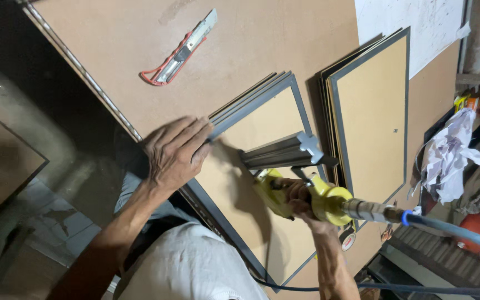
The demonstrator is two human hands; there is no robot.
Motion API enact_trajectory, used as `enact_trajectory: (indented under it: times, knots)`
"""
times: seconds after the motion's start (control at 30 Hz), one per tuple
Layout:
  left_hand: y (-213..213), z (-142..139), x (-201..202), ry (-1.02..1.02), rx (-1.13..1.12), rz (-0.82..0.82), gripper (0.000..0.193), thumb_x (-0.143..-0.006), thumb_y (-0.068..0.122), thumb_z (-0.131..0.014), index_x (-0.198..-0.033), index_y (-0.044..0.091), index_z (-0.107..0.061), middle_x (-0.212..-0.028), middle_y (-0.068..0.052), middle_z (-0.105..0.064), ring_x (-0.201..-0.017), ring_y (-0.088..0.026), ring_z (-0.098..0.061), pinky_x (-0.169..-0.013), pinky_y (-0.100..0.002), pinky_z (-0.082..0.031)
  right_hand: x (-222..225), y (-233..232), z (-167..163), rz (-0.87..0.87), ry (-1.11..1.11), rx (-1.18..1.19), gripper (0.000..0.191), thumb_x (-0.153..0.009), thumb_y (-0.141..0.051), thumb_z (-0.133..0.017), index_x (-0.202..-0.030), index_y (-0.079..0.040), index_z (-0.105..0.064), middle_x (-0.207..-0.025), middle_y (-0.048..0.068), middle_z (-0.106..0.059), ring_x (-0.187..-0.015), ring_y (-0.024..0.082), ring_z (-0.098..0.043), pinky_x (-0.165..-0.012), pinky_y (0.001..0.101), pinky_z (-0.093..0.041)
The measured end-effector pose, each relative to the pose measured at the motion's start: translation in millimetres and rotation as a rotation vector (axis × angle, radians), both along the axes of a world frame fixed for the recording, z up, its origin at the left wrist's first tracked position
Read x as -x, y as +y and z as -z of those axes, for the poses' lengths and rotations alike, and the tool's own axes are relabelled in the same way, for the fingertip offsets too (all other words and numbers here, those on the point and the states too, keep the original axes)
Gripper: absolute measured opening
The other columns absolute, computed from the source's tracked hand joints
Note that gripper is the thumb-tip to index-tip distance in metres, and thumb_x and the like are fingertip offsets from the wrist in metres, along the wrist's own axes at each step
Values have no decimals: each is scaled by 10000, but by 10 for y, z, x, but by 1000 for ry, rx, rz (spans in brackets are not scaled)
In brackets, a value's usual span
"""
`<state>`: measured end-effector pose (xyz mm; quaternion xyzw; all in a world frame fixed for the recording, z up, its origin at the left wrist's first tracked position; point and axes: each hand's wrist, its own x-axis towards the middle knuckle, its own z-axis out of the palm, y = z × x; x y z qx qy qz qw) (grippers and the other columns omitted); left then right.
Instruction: The person attaches backing boards to picture frames on a workbench. They position each frame, hold the backing board aligned, and drive nails along the frame edge using a pneumatic nail gun, working through a stack of frames one at a time.
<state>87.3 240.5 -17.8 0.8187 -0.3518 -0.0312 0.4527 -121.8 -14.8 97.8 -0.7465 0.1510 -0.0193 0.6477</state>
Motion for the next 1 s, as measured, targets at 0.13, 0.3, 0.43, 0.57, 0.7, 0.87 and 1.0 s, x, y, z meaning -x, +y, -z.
enact_trajectory:
  times: [0.13, 0.3, 0.43, 0.57, 0.7, 0.87, 1.0]
  knots:
    - [234, -23, 224, -242, -29, 253, 763, -745, 587, -794, -1341, 130, -659, -1460, -117, -568, -1410, -314, -446, -1169, -620, -293, 685, -639, 101, 156, -36, 74, 159, -857, 80, -657, -798, -35, -566, -695, 48, -552, -661, 176, -575, -957, 459, -550]
    - [310, 113, 497, -369, -141, 420, 1028, -576, 828, -718, -1418, 248, -603, -1560, -79, -470, -1466, -302, -331, -1198, -666, -174, 1234, -1561, 207, 306, -44, 127, 165, -865, 117, -648, -824, -33, -592, -696, 46, -571, -626, 162, -572, -881, 390, -546]
    - [232, 215, 493, -406, -214, 447, 1125, -515, 922, -634, -1429, 267, -592, -1576, -47, -471, -1481, -294, -351, -1254, -619, -187, 1413, -1785, 191, 327, 56, 192, 223, -731, 153, -621, -750, -64, -575, -702, 28, -563, -660, 183, -600, -1060, 481, -588]
    - [243, 231, 444, -487, -216, 472, 1152, -570, 967, -599, -1445, 217, -604, -1570, -42, -499, -1474, -298, -383, -1236, -610, -229, 1478, -1919, 263, 175, -78, -111, 252, -807, 158, -612, -695, -55, -537, -611, 30, -514, -612, 192, -574, -1168, 513, -507]
    - [230, 280, 447, -459, -185, 474, 1149, -566, 971, -587, -1416, 199, -618, -1550, -44, -525, -1475, -308, -391, -1223, -623, -254, 1617, -2042, 355, 233, -34, -182, 282, -813, 188, -617, -722, -65, -531, -628, 20, -499, -652, 210, -568, -1019, 491, -463]
    - [160, 371, 442, -444, -145, 538, 1159, -561, 981, -598, -1404, 185, -616, -1520, -70, -533, -1453, -316, -416, -1222, -671, -195, 1566, -2143, 332, 141, -27, -80, 218, -812, 166, -603, -783, -49, -579, -691, 44, -560, -744, 230, -667, -1216, 548, -473]
    - [140, 390, 395, -489, -150, 562, 1200, -560, 986, -573, -1437, 168, -598, -1546, -58, -550, -1464, -296, -438, -1241, -667, -163, 1386, -1983, 165, 219, -13, -64, 130, -795, 41, -661, -826, -68, -599, -705, 27, -586, -728, 205, -679, -1126, 519, -532]
